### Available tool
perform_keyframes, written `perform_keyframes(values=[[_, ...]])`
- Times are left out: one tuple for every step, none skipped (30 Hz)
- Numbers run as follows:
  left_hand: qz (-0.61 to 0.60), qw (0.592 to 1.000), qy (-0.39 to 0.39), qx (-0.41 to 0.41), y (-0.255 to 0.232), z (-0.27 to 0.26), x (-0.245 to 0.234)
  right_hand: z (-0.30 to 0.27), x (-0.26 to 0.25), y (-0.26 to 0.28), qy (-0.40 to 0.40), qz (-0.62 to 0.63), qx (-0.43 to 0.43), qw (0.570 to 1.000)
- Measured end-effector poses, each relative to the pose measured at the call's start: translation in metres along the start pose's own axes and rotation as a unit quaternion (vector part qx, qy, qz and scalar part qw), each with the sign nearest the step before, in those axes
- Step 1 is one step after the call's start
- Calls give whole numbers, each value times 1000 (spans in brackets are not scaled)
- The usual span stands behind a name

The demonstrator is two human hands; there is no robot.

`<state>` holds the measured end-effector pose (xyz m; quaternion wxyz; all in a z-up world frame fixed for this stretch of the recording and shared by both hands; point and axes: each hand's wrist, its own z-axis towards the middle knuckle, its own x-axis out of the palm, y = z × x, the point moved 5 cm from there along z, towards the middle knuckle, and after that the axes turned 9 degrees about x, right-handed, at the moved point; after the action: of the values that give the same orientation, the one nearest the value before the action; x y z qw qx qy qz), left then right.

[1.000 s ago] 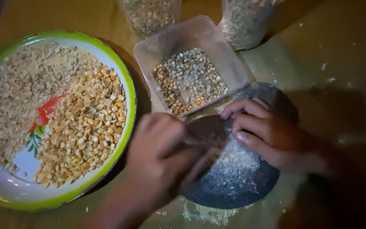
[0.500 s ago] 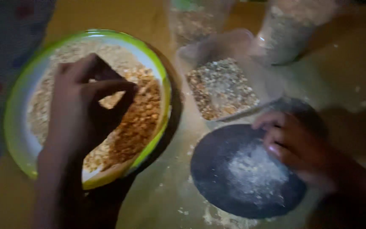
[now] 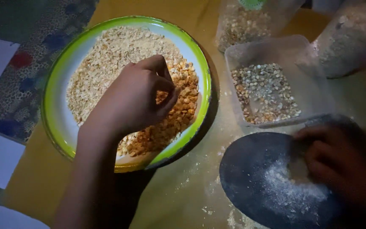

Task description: Grinding grains manually using a stone mortar and pestle on a workspace

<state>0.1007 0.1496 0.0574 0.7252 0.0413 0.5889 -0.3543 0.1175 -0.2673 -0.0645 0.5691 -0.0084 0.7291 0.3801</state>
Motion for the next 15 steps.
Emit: perform_keyframes(values=[[-2,1000,1,2,2,-1,1,-1,0,-2,0,0,3,1000],[13,1000,14,-1,4,-2,3,-3,1,-4,15,2,15,1000],[30,999,26,-4,6,-2,4,-2,3,-6,30,4,25,999],[29,999,27,-3,5,-2,5,-2,0,-3,29,4,27,999],[37,999,25,-13,5,-1,4,0,-4,2,16,-28,5,999],[44,998,23,-23,5,-1,3,2,-7,8,2,-60,-16,998],[44,998,24,-22,5,-1,2,4,-9,16,3,-59,-15,998],[37,999,15,-18,4,-1,1,6,-12,25,-10,-80,-25,996],[29,999,6,-14,4,-1,0,8,-16,35,-22,-102,-34,994],[27,1000,6,-14,6,-1,2,6,-15,33,-21,-103,-33,994],[52,998,7,-23,10,-1,4,5,-13,29,-9,-76,-22,997],[77,996,9,-32,13,-1,6,4,-11,26,4,-49,-11,999],[76,997,9,-32,11,-1,7,5,-10,25,4,-50,-11,999],[71,997,-11,0,5,0,6,5,-10,25,2,-61,-22,998],[63,997,-30,35,-2,3,6,3,-10,24,-1,-73,-31,997]])
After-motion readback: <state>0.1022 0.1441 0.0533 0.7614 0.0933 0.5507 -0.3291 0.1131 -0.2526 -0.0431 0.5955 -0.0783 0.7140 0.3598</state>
